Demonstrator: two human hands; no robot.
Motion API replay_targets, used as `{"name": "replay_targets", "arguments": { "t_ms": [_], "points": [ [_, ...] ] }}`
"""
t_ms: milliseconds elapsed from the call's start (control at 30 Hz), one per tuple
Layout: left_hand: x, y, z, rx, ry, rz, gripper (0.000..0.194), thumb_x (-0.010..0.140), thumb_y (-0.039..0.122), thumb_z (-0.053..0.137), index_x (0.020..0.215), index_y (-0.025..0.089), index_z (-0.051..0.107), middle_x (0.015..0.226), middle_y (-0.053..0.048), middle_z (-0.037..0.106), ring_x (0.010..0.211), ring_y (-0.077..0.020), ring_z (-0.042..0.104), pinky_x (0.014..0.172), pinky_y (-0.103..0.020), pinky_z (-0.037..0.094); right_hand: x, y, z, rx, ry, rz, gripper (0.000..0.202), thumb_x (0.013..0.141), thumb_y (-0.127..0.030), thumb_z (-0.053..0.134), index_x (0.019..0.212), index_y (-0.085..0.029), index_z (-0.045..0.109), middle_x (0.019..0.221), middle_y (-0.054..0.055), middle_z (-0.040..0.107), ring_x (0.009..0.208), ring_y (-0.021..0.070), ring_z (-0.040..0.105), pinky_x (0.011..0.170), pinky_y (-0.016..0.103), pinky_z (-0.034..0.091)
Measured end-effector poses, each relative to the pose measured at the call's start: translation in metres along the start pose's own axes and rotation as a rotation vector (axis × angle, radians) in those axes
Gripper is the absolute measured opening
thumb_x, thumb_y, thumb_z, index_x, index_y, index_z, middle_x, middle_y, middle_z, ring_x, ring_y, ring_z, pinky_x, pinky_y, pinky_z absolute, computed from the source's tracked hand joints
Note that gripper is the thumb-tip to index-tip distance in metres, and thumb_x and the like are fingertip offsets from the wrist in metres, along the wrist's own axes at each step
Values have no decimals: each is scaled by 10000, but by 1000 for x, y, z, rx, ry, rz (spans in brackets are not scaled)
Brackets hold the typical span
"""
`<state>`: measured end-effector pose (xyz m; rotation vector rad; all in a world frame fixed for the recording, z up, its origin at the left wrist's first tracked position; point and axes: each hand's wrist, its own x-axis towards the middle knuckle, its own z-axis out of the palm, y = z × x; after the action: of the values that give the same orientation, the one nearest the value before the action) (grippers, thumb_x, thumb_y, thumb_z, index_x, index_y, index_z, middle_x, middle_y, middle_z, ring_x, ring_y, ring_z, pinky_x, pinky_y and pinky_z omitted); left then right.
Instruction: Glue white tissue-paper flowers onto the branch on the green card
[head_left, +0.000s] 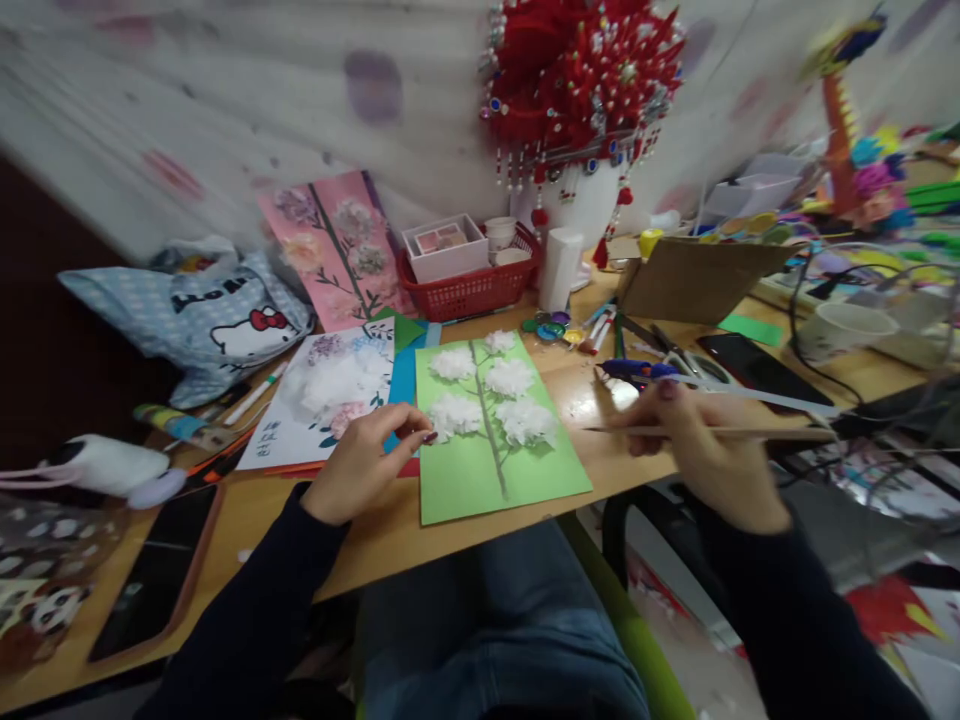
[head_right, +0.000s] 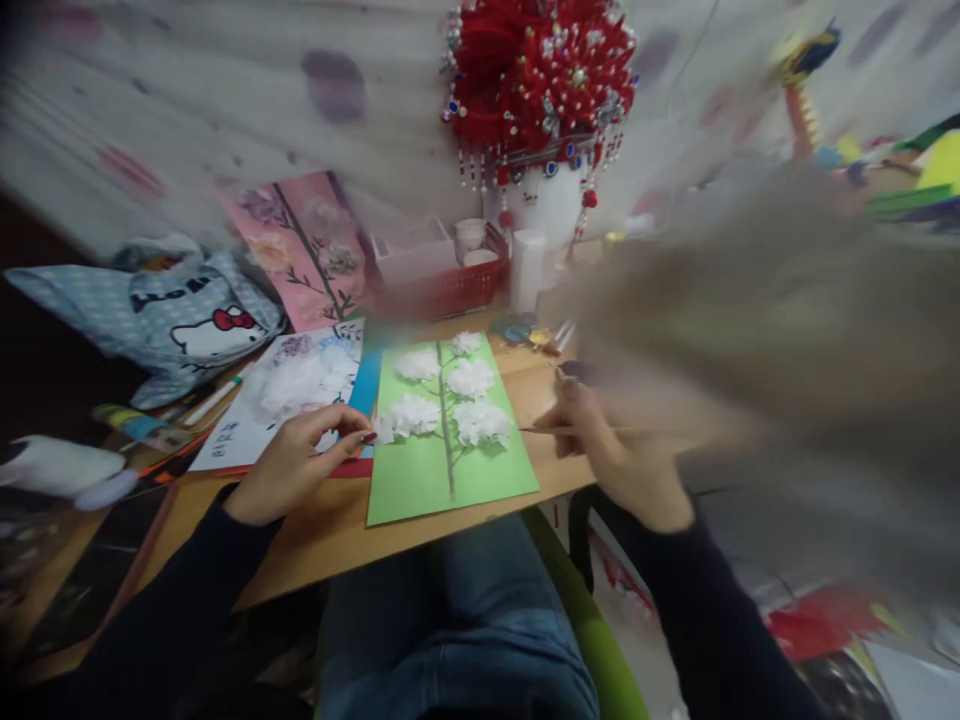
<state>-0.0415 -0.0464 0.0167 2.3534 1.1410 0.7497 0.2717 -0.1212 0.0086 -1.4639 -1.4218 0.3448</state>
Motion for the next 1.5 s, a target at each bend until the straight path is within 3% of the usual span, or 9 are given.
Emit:
{"name": "replay_targets", "arguments": {
  "t_ms": [67,200,300,500,800,933,1033,1300,1500],
  "points": [
    [5,10,3,-29,-36,39,127,899,259,543,821,187,613,752,0,648,695,-137,601,662,-258,464,6,1,12,-7,-96,-28,610,914,-612,422,577,-167,669,417,15,565,375,114,518,401,238,381],
    [15,23,13,-70,-147,106,136,916,249,524,817,191,596,762,-3,644,706,-140,603,661,-257,476,12,12,40,-95,-55,-118,586,908,-558,485,498,-169,639,370,7,536,352,94,469,407,228,332],
    [24,29,22,-82,-234,169,131,922,224,524,816,191,593,777,-4,648,723,-139,600,679,-254,477,10,24,50,-159,-27,-193,589,915,-534,488,472,-168,617,385,7,532,369,81,449,414,225,294],
    [40,32,40,-78,-318,243,114,934,202,521,844,188,589,803,-10,643,756,-146,593,706,-266,462,4,39,49,-174,-134,-191,609,931,-524,468,439,-175,555,386,-5,486,378,77,420,425,231,285],
    [68,31,84,-39,-346,259,92,910,185,557,823,176,586,822,-25,605,791,-165,566,739,-296,459,3,43,43,-135,-126,-157,547,933,-463,496,495,-176,653,404,1,547,384,82,478,432,224,320],
    [75,29,98,19,-323,223,77,885,167,540,824,174,587,841,-36,590,812,-181,559,752,-325,465,-3,37,36,-70,65,-72,501,938,-416,499,530,-196,688,379,-9,532,357,89,465,432,239,354],
    [76,28,101,29,-302,210,80,865,154,526,803,175,573,818,-29,579,773,-171,546,728,-321,463,-10,31,33,-42,195,-89,498,952,-378,478,536,-211,695,370,-16,510,350,92,459,423,247,359],
    [77,29,103,14,-298,187,61,848,153,540,794,170,563,797,-19,558,738,-160,532,705,-305,453,-15,32,50,-195,75,-234,470,961,-322,486,557,-178,680,441,-1,550,418,83,488,465,247,338],
    [73,27,98,23,-243,202,38,882,186,534,878,170,568,872,-41,584,812,-185,560,758,-333,477,-14,40,59,-307,74,-263,450,953,-306,508,556,-169,667,435,-8,503,416,86,463,466,255,312]
  ]
}}
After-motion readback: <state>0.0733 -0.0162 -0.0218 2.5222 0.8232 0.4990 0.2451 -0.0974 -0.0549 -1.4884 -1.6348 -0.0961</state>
